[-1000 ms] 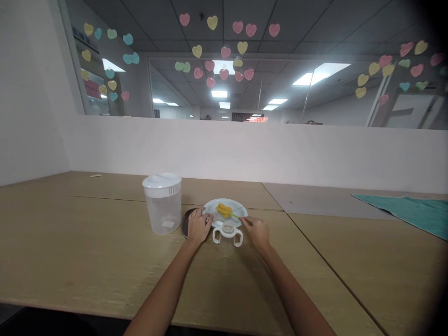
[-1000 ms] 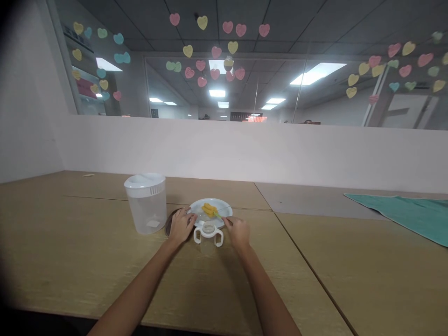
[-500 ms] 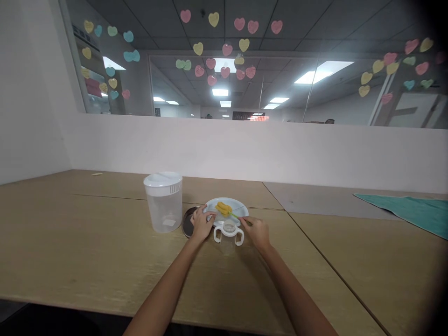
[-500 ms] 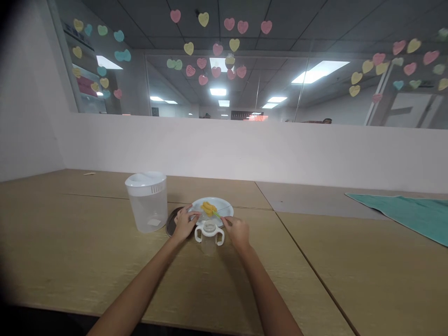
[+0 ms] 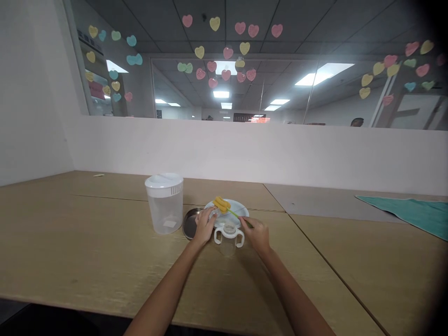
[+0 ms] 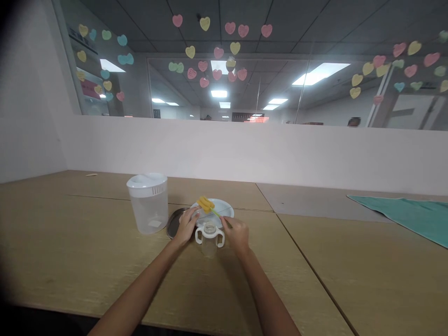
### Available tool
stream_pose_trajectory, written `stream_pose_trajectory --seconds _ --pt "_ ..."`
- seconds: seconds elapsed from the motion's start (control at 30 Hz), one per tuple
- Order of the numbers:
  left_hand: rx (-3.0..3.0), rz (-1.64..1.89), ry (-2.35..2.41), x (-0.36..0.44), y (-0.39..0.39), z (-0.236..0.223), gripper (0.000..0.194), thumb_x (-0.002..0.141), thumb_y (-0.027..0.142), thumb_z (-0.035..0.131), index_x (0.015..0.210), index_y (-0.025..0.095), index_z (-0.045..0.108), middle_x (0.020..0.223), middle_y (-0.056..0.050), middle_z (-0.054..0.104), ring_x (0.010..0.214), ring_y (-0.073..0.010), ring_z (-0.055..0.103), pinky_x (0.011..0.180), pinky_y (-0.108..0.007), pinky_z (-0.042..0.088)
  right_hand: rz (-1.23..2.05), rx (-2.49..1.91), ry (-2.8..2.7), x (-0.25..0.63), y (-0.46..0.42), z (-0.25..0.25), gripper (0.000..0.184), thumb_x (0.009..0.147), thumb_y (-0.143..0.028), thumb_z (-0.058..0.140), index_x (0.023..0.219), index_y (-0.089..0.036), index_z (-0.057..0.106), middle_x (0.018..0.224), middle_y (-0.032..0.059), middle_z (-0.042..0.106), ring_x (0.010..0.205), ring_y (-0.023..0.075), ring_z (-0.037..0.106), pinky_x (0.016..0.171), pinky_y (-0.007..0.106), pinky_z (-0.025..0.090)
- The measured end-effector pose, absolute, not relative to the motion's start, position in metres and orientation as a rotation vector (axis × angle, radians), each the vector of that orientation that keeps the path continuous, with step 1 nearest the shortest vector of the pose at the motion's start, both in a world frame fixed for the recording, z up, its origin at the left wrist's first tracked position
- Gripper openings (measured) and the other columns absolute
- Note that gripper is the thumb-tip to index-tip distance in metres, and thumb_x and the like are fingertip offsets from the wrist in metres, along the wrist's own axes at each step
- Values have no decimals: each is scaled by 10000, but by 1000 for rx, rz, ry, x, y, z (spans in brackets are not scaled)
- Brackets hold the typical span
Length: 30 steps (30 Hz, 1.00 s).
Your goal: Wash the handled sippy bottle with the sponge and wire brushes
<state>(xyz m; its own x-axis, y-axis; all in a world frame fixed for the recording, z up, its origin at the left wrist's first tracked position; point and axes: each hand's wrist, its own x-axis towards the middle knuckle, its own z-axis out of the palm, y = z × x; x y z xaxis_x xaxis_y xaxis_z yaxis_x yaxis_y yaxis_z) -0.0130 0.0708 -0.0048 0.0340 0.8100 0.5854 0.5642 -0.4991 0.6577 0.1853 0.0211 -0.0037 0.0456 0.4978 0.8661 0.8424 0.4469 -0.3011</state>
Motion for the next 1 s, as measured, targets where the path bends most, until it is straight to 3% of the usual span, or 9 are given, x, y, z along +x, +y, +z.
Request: stream_pose_trajectory --seconds 0.1,0.27,0.4,0.5,0.6,0.7,0.87,1.0 --pt "2068 1547 1235 -13 71 -3 345 881 381 385 1140 223 549 1204 -58 575 1138 -163 505 1005 -324 359 -416 -1193 -1597 185 21 -3 422 909 -413 413 772 -173 732 712 62 707 582 132 622 581 204 415" --pt "2099 1650 1244 -15 71 -1 314 808 396 518 1042 187 521 1151 -72 576 1097 -165 523 963 -283 385 -374 -1214 -1607 182 21 -5 424 897 -430 420 757 -179 732 702 68 704 590 140 621 580 209 408" --pt "1863 1780 1521 -22 72 4 303 788 468 525 929 201 497 925 -28 627 802 -144 605 756 -251 447 -206 -1238 -1534 181 19 -2 408 859 -464 459 738 -183 730 706 58 704 582 149 614 561 221 400" --pt "1723 1793 1714 -28 71 10 448 725 500 596 1026 207 437 869 -15 637 671 -145 606 641 -244 432 48 -1211 -1356 182 19 4 402 805 -503 518 750 -160 722 752 64 705 651 173 624 604 237 428" --pt "1711 1737 1786 -30 68 14 559 693 422 654 1130 214 375 929 -25 652 714 -159 631 613 -238 422 312 -1110 -1261 184 22 9 421 745 -529 572 727 -132 710 738 77 698 683 192 619 623 258 454" --pt "1820 1670 1842 -31 66 15 521 702 333 648 1152 240 404 1016 -28 649 822 -184 636 647 -255 435 389 -1095 -1322 185 24 9 395 718 -517 601 686 -138 706 707 73 694 673 199 617 629 272 462" --pt "2283 1761 1734 -30 60 13 409 713 105 532 1104 224 512 1177 -43 591 1046 -214 548 891 -336 411 168 -1135 -1560 185 19 6 327 762 -472 582 698 -181 718 735 48 706 652 189 631 632 262 459" --pt "2614 1679 1533 -25 54 12 407 726 55 474 1086 230 550 1251 -31 539 1071 -211 509 940 -346 387 -43 -1118 -1618 186 15 6 331 806 -456 548 705 -192 718 722 37 706 598 163 626 603 236 444"
